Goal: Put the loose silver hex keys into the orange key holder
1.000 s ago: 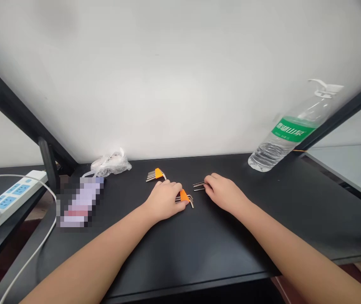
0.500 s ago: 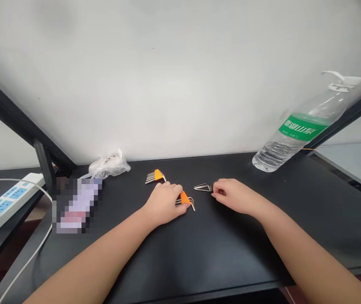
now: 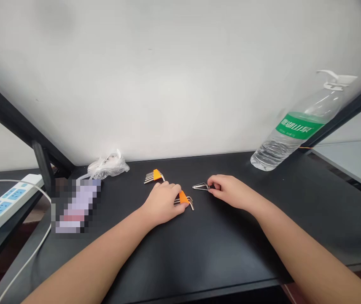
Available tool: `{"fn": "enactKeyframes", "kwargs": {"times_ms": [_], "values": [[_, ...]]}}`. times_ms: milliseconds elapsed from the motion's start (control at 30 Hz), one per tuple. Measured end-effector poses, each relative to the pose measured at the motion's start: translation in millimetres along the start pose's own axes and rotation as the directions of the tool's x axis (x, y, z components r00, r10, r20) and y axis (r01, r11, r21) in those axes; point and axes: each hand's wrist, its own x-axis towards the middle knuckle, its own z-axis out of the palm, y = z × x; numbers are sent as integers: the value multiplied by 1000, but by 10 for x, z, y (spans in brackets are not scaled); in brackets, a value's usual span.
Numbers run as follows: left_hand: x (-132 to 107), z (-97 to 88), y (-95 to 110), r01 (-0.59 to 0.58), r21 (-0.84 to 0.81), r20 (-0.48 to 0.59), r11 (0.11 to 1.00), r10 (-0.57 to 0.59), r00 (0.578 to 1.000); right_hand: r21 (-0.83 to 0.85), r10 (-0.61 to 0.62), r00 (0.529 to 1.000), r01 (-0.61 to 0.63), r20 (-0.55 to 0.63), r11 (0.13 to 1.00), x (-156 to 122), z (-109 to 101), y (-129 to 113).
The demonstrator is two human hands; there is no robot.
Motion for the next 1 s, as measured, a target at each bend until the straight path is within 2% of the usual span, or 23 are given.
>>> {"fn": "enactKeyframes", "kwargs": {"times_ms": [167,267,533,767,833,900,1000], "values": [[0,8,-1,-2,10,-9,1000,2,1000,91,20,997,-26,68,996,8,-39,-5],[0,13,0,1,16,-7,1000,-1,1000,88,-48,995,40,88,995,-15,-87,-2],[5,56,-18,-4,21,-8,1000,4,1000,-72,-202,962,218,183,973,-148,-134,-147],[4,34,-7,-3,19,12,1000,2,1000,-244,-154,979,184,136,952,-245,-56,-346],[2,31,-7,-7,23,12,1000,7,1000,-186,-154,983,171,101,968,-233,-80,-361],[1,36,-13,-9,33,7,999,9,1000,-52,-133,989,137,70,989,-203,-133,-328],[0,51,-31,-17,35,-1,999,17,1000,198,8,996,-25,85,980,-143,-229,-177]]}}
